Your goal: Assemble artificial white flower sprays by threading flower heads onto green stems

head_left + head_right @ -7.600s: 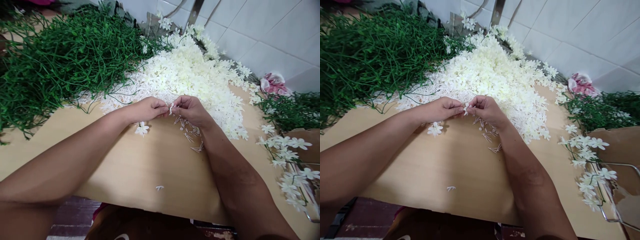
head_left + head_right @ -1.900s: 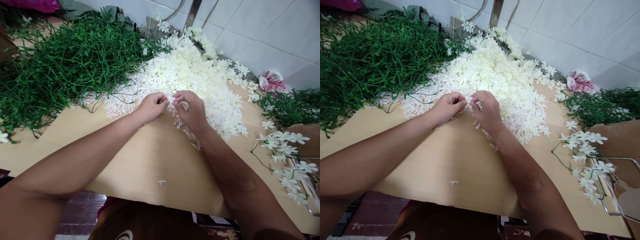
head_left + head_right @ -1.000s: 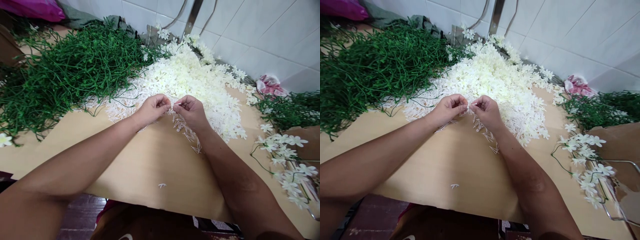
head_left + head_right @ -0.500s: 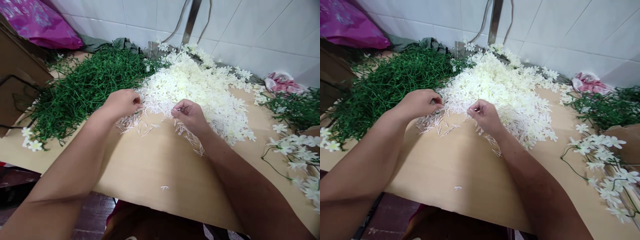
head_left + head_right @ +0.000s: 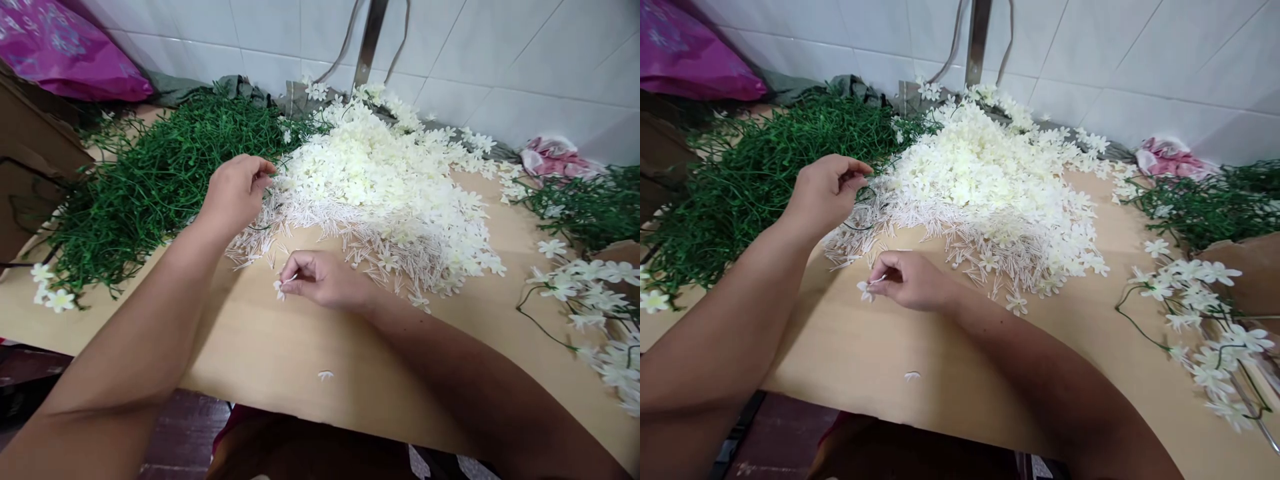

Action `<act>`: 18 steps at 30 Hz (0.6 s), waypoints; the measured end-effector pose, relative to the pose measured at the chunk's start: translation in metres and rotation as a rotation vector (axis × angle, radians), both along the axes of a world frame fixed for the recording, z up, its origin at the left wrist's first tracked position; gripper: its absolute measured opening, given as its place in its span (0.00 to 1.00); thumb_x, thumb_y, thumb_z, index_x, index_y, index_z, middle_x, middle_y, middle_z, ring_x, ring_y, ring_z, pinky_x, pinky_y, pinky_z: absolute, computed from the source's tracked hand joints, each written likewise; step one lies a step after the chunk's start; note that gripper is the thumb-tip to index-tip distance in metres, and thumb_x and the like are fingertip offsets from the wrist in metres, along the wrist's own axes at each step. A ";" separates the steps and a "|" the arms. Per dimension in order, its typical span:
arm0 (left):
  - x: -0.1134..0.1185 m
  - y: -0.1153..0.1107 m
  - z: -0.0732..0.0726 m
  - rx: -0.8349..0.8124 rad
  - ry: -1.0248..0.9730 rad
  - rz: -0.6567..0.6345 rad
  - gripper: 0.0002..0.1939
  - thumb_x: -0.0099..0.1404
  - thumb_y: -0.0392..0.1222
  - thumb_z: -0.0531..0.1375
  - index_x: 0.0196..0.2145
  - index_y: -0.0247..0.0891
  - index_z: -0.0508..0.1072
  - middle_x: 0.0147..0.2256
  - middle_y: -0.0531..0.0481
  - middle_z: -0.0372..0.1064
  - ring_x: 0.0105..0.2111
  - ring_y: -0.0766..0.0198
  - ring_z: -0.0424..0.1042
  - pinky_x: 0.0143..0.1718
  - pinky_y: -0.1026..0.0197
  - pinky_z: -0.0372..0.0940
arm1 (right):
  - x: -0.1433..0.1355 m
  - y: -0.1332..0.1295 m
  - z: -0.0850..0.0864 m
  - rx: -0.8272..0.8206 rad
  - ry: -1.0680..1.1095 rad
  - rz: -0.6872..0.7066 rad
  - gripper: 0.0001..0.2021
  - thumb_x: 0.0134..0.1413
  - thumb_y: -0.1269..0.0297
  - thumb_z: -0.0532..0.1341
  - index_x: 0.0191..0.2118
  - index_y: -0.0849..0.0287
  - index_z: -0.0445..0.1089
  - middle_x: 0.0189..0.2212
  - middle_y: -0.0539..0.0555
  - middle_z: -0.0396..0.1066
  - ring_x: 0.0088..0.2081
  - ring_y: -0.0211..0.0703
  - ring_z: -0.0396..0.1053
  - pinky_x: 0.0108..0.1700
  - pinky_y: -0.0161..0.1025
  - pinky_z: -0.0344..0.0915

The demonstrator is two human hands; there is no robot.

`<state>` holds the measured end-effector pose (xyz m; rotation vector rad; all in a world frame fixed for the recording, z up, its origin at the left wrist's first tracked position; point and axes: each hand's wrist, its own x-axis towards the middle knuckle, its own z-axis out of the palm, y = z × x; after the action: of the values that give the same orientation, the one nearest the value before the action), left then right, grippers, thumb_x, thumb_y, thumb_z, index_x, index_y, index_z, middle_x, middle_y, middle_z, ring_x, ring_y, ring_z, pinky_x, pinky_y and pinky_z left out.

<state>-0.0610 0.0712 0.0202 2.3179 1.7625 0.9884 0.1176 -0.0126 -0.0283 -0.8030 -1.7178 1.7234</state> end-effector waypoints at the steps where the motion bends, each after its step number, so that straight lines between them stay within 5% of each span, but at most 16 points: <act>1: 0.000 0.000 -0.001 0.035 -0.064 -0.010 0.09 0.61 0.36 0.54 0.37 0.38 0.74 0.36 0.47 0.72 0.37 0.62 0.69 0.39 0.59 0.60 | 0.001 0.003 -0.003 0.014 0.005 -0.037 0.14 0.43 0.55 0.67 0.27 0.59 0.64 0.28 0.52 0.69 0.31 0.36 0.66 0.37 0.38 0.63; 8: 0.009 -0.004 0.012 0.111 -0.768 -0.056 0.03 0.58 0.33 0.61 0.31 0.37 0.71 0.28 0.56 0.68 0.28 0.73 0.62 0.31 0.64 0.57 | 0.026 0.030 0.000 0.035 0.109 -0.378 0.18 0.34 0.54 0.71 0.26 0.59 0.65 0.27 0.49 0.69 0.28 0.33 0.65 0.34 0.35 0.62; 12: 0.017 -0.013 0.024 0.001 -1.178 -0.219 0.07 0.57 0.35 0.63 0.26 0.37 0.66 0.27 0.55 0.67 0.24 0.74 0.61 0.26 0.64 0.54 | 0.037 0.034 0.013 0.035 0.204 -0.479 0.19 0.34 0.53 0.72 0.27 0.58 0.66 0.24 0.47 0.69 0.28 0.32 0.66 0.34 0.34 0.63; 15: 0.028 -0.020 0.018 -0.121 -1.180 -0.279 0.09 0.57 0.39 0.64 0.26 0.38 0.66 0.27 0.56 0.67 0.24 0.73 0.62 0.25 0.65 0.55 | 0.044 0.037 0.020 0.014 0.269 -0.520 0.19 0.33 0.53 0.73 0.27 0.57 0.67 0.23 0.46 0.69 0.29 0.33 0.67 0.37 0.35 0.65; 18: 0.048 -0.026 0.000 -0.436 -1.094 -0.277 0.08 0.57 0.40 0.63 0.26 0.36 0.67 0.23 0.55 0.64 0.21 0.74 0.60 0.23 0.67 0.54 | 0.053 0.042 0.025 0.019 0.305 -0.560 0.18 0.32 0.54 0.73 0.26 0.57 0.67 0.22 0.45 0.68 0.28 0.32 0.67 0.37 0.35 0.66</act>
<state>-0.0128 0.0448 0.0203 1.2527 1.0118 1.2712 0.1707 0.0292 -0.0031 -0.8597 -1.1621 1.3567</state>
